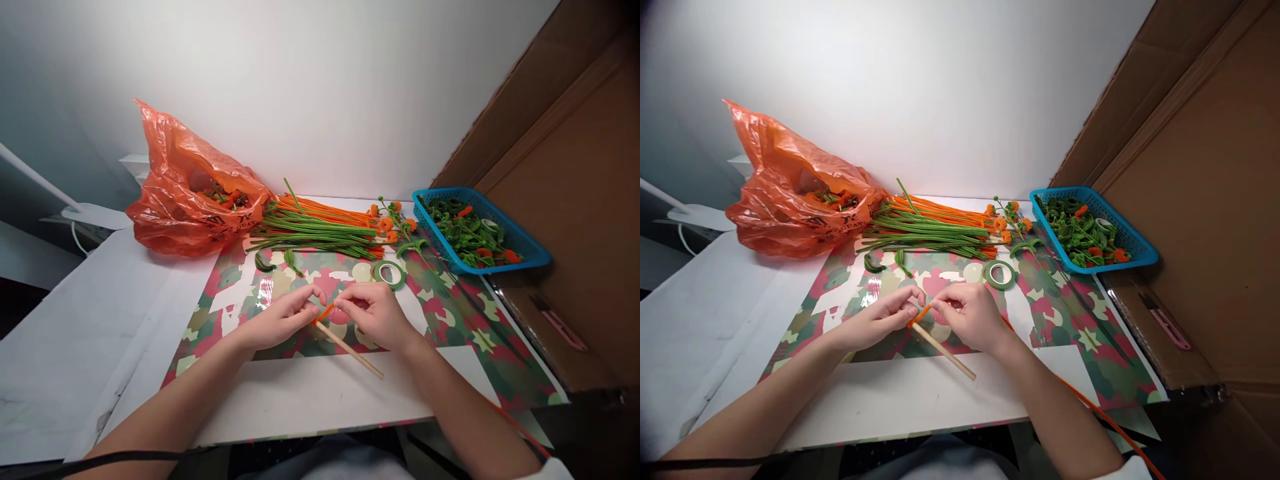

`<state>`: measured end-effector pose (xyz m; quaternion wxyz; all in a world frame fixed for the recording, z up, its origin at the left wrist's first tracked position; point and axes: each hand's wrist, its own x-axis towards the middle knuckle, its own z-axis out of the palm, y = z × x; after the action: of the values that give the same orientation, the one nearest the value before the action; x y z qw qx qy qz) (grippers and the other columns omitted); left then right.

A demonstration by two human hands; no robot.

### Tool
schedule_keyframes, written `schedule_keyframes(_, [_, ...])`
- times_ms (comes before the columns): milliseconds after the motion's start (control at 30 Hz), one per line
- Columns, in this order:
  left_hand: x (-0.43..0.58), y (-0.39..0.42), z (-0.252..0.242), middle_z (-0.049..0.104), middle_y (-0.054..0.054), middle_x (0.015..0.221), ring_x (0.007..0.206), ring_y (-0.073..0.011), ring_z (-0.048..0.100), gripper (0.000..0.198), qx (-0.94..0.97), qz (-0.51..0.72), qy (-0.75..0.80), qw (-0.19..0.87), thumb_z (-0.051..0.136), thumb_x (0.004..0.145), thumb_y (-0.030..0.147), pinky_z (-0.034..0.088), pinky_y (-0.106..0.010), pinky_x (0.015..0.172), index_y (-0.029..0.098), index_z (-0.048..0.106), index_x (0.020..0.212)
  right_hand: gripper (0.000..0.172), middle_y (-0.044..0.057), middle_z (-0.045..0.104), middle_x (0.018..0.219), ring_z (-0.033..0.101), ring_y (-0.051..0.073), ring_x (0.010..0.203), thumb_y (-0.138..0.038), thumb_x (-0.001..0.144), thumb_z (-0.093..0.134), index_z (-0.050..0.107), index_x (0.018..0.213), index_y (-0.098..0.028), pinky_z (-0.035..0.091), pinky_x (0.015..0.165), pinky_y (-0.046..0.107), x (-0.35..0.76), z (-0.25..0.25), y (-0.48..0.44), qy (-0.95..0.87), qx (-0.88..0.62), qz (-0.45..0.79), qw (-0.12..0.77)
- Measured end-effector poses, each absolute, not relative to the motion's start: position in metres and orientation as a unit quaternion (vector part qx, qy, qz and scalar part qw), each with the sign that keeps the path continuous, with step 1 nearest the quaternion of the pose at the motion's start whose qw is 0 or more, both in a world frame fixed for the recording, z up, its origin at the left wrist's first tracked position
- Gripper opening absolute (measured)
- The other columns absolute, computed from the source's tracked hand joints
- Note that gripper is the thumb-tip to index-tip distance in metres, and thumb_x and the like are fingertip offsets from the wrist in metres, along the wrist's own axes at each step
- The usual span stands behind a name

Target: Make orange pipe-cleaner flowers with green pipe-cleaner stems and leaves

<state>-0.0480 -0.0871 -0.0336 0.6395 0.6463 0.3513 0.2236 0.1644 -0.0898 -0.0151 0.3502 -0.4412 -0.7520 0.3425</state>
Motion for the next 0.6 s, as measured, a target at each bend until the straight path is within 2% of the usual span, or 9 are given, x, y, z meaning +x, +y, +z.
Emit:
schedule_keyframes(100, [-0.044, -0.089, -0.032, 0.026, 0.008, 0.063, 0.055, -0.0115, 0.022, 0.016, 0.671, 0.243, 0.399, 0.576, 0.037, 0.098, 0.037, 0.021, -0.023, 0.052, 0.022, 0.044, 0.1, 0.022, 0.001, 0.063, 0.059, 0.05, 0.011, 0.054, -0.02, 0.088, 0.057, 0.07, 0.07, -0.017, 0.037, 0.056, 0.024, 0.163, -0.014, -0.094, -0.777, -0.422, 0.289, 0.367])
schedule_keyframes(333, [-0.026, -0.094, -0.039, 0.034, 0.009, 0.058, 0.05, -0.0111, 0.029, 0.01, 0.684, 0.318, 0.484, 0.443, 0.036, 0.096, 0.029, 0.022, -0.022, 0.048, 0.022, 0.043, 0.098, 0.026, 0.001, 0.063, 0.059, 0.051, 0.011, 0.053, -0.022, 0.092, 0.052, 0.069, 0.074, -0.017, 0.035, 0.055, 0.024, 0.157, -0.021, -0.103, -0.817, -0.395, 0.195, 0.372])
schedule_keyframes(467, [-0.022, -0.096, -0.045, 0.032, 0.009, 0.057, 0.048, -0.0108, 0.03, 0.008, 0.644, 0.386, 0.505, 0.426, 0.039, 0.095, 0.028, 0.023, -0.022, 0.048, 0.022, 0.043, 0.098, 0.029, 0.003, 0.064, 0.061, 0.053, 0.012, 0.056, -0.023, 0.095, 0.048, 0.069, 0.076, -0.017, 0.037, 0.056, 0.025, 0.148, -0.027, -0.108, -0.815, -0.397, 0.2, 0.373])
schedule_keyframes(600, [-0.023, -0.097, -0.048, 0.034, 0.008, 0.059, 0.05, -0.0111, 0.034, 0.011, 0.585, 0.442, 0.515, 0.445, 0.043, 0.094, 0.032, 0.027, -0.022, 0.05, 0.023, 0.045, 0.1, 0.029, 0.001, 0.059, 0.056, 0.048, 0.011, 0.051, -0.023, 0.094, 0.049, 0.069, 0.074, -0.018, 0.037, 0.053, 0.024, 0.141, -0.031, -0.112, -0.793, -0.395, 0.218, 0.409])
